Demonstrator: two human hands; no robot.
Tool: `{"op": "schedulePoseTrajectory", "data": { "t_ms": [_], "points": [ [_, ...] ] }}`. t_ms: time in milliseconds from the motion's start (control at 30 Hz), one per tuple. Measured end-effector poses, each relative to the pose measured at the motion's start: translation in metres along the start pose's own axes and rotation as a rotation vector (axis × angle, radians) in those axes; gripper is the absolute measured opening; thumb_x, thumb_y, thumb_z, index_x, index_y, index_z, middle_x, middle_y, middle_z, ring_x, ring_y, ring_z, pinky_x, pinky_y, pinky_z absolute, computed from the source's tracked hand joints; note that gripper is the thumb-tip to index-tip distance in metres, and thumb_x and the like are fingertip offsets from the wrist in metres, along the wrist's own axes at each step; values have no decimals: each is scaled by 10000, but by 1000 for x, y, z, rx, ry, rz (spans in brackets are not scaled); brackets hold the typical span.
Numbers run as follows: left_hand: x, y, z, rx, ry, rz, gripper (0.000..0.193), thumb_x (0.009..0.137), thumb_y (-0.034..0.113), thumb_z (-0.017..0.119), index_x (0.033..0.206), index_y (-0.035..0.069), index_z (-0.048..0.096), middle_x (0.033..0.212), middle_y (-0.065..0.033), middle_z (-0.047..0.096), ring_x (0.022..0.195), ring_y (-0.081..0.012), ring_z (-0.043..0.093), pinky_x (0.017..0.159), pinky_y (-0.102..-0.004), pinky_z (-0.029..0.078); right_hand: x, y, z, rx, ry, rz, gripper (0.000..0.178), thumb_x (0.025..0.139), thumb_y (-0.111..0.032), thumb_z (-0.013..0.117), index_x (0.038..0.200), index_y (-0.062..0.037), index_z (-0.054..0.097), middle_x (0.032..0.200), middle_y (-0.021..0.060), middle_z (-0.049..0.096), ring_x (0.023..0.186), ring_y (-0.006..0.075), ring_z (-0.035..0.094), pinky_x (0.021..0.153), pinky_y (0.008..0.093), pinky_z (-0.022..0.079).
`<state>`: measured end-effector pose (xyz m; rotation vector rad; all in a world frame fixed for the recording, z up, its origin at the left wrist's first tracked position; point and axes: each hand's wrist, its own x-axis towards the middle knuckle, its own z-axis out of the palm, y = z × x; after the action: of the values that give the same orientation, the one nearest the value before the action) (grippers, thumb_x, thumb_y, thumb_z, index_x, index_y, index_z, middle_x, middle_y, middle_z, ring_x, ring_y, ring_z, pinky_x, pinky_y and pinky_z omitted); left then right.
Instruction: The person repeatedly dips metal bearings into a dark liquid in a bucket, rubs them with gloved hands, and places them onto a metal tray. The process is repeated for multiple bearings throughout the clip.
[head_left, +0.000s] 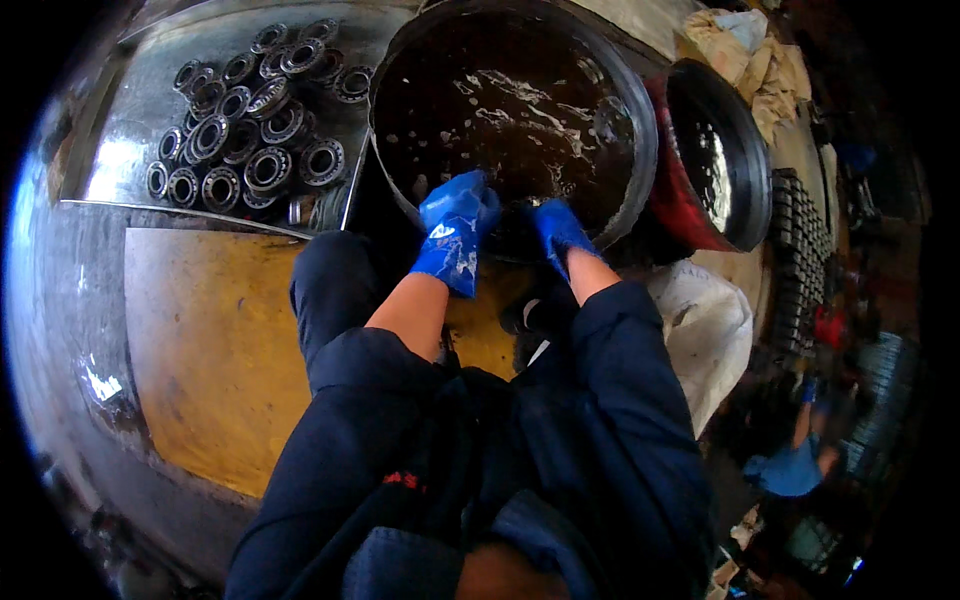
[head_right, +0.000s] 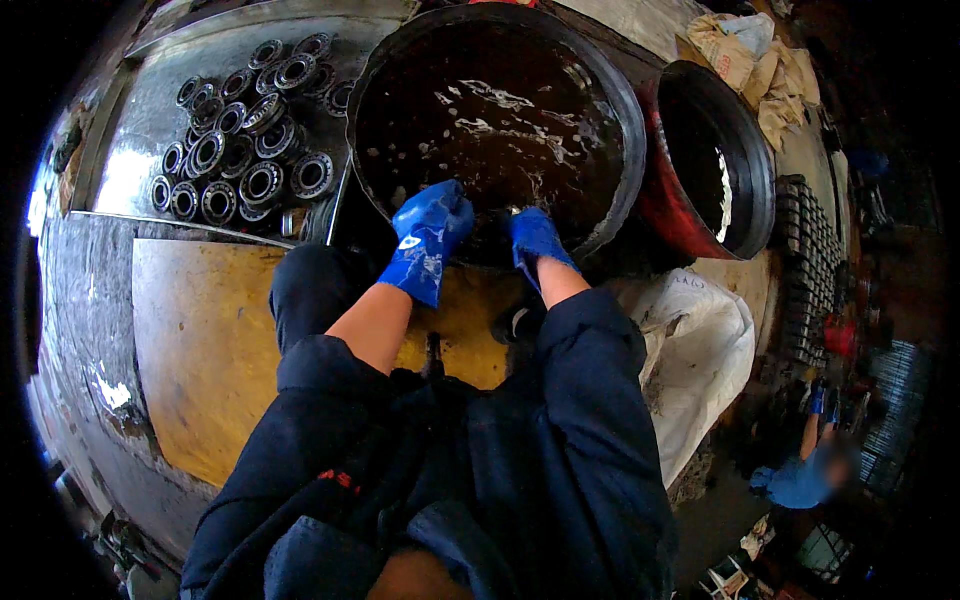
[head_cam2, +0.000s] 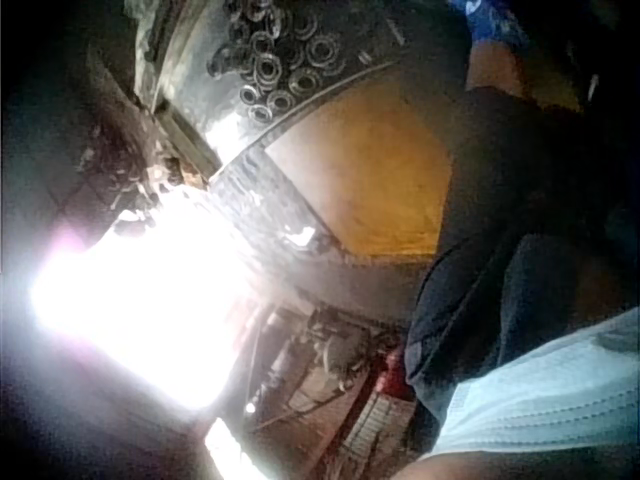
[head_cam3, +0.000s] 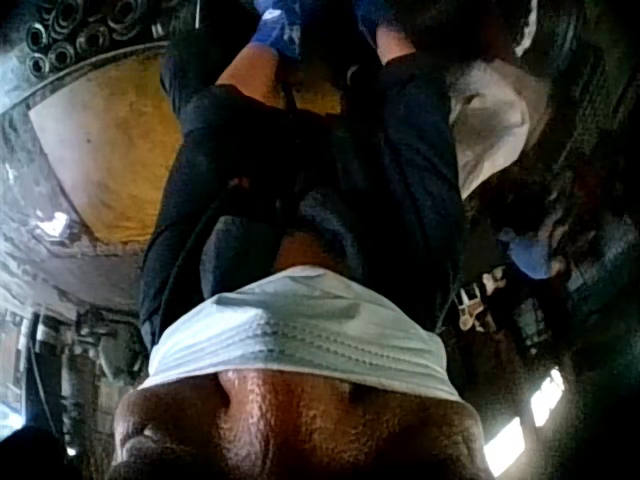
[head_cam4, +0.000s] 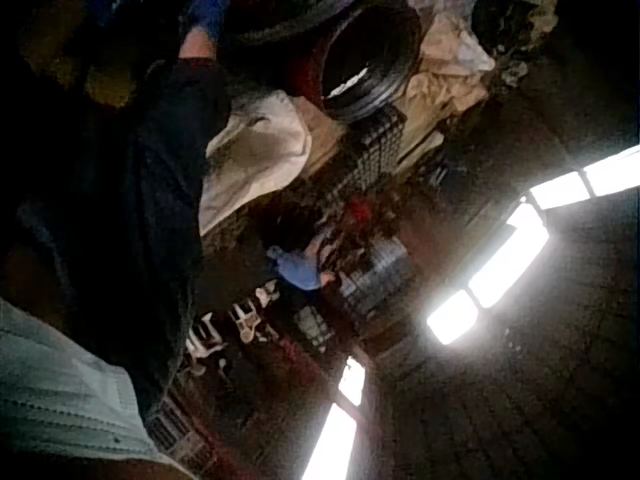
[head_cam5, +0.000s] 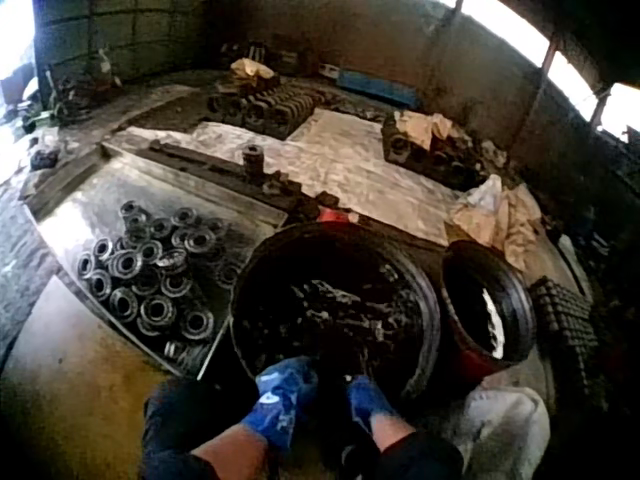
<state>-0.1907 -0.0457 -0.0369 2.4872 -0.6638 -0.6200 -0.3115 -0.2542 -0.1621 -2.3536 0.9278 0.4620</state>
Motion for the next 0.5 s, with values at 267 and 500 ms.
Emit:
{"op": "schedulePoseTrajectory", "data": {
  "t_ms": [267,500],
  "points": [
    [-6,-38,6,-44,206,22,305,889,359,642,1110,170,733,1060,-109,754,997,-351,709,845,-449,576,-19,-115,-28,-900,-420,-113,434,977,-267,566,1393,-193,662,1421,157,635,1294,355,621,1062,436,507],
    [1,-2,-2,-6,52,45,333,889,348,645,1160,175,734,1083,-91,760,1009,-333,716,863,-424,581,-2,-2,-13,-115,-61,-37,462,976,-363,592,1364,-124,670,1342,208,667,1240,380,650,1028,480,503]
  ]
}}
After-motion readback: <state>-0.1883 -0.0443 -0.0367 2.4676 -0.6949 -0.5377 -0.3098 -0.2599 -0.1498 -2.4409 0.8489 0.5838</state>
